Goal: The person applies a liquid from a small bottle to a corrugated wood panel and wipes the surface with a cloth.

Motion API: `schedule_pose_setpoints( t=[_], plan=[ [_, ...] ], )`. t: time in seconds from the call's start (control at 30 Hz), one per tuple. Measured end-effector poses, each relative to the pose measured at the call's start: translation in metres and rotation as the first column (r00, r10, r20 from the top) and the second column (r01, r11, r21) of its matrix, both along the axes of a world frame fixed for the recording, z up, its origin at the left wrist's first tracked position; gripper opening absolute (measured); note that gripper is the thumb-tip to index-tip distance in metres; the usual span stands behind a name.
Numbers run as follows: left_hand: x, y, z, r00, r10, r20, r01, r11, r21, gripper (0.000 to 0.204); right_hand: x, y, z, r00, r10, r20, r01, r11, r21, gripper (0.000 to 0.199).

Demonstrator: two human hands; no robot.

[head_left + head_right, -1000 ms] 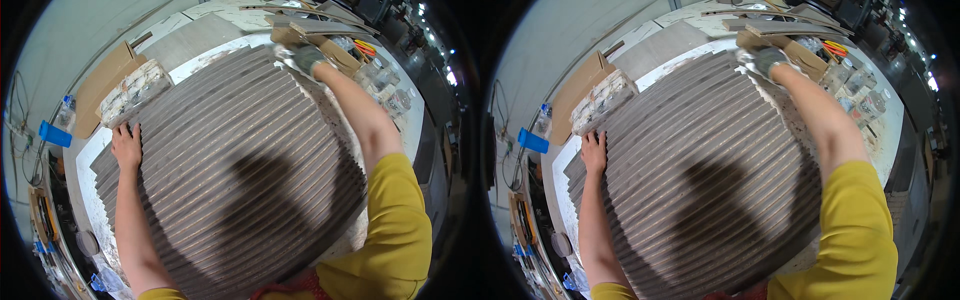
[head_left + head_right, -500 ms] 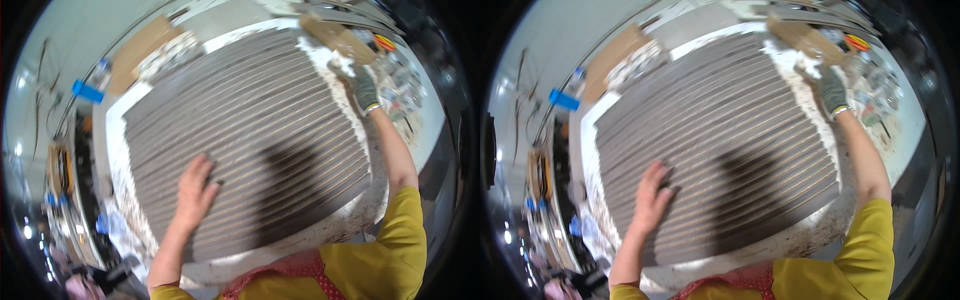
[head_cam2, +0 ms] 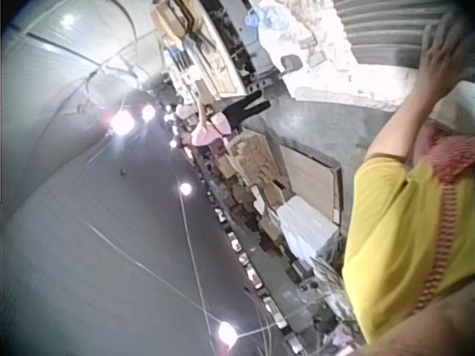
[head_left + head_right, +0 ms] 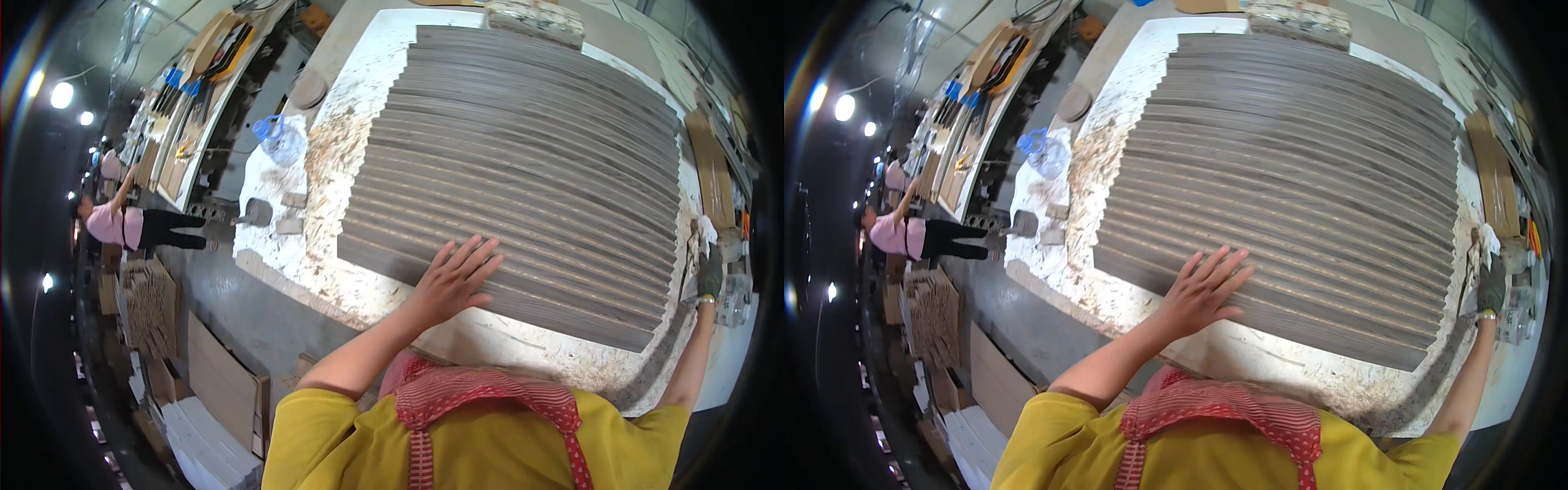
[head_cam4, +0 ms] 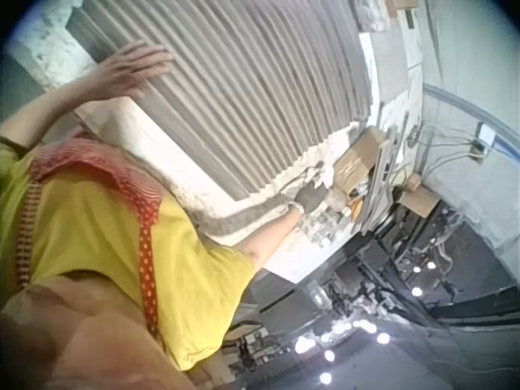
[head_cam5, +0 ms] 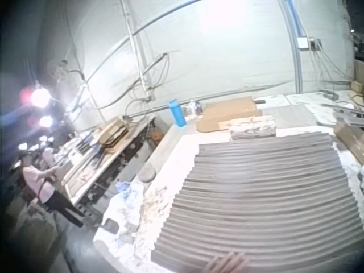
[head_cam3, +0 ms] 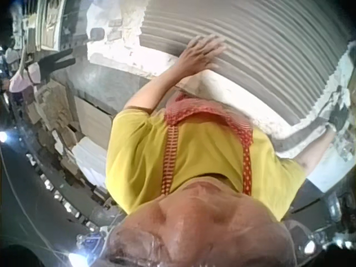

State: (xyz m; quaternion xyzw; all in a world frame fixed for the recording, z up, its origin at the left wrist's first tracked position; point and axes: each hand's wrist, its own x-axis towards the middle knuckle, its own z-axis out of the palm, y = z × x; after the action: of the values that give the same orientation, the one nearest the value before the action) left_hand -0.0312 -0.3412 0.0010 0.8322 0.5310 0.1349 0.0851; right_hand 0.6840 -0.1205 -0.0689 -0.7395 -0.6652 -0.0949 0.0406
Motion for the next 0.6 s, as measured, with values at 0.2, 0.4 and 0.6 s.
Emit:
schedule_pose_setpoints(
  t=[0.2, 0.4, 0.6],
  plan=[
    [-0.002, -0.003, -0.001, 1.0, -0.01, -0.01, 0.009, 0.999, -0.045, 0.069, -0.171, -0.097, 0.098, 0.957, 0.253, -0.144, -0.214, 0.946, 0.241, 0.049],
    [-0.008, -0.004, -0.006, 1.0, -0.026, 0.001, 0.026, 0.999, -0.022, 0.07, -0.314, -0.194, 0.082, 0.634, 0.179, -0.753, -0.081, 0.983, 0.166, 0.047],
    [-0.006, 0.007, -0.003, 0.996, -0.069, 0.06, 0.068, 0.998, 0.012, 0.069, -0.388, -0.229, 0.068, 0.978, 0.189, -0.09, -0.175, 0.974, 0.143, 0.048]
  ],
)
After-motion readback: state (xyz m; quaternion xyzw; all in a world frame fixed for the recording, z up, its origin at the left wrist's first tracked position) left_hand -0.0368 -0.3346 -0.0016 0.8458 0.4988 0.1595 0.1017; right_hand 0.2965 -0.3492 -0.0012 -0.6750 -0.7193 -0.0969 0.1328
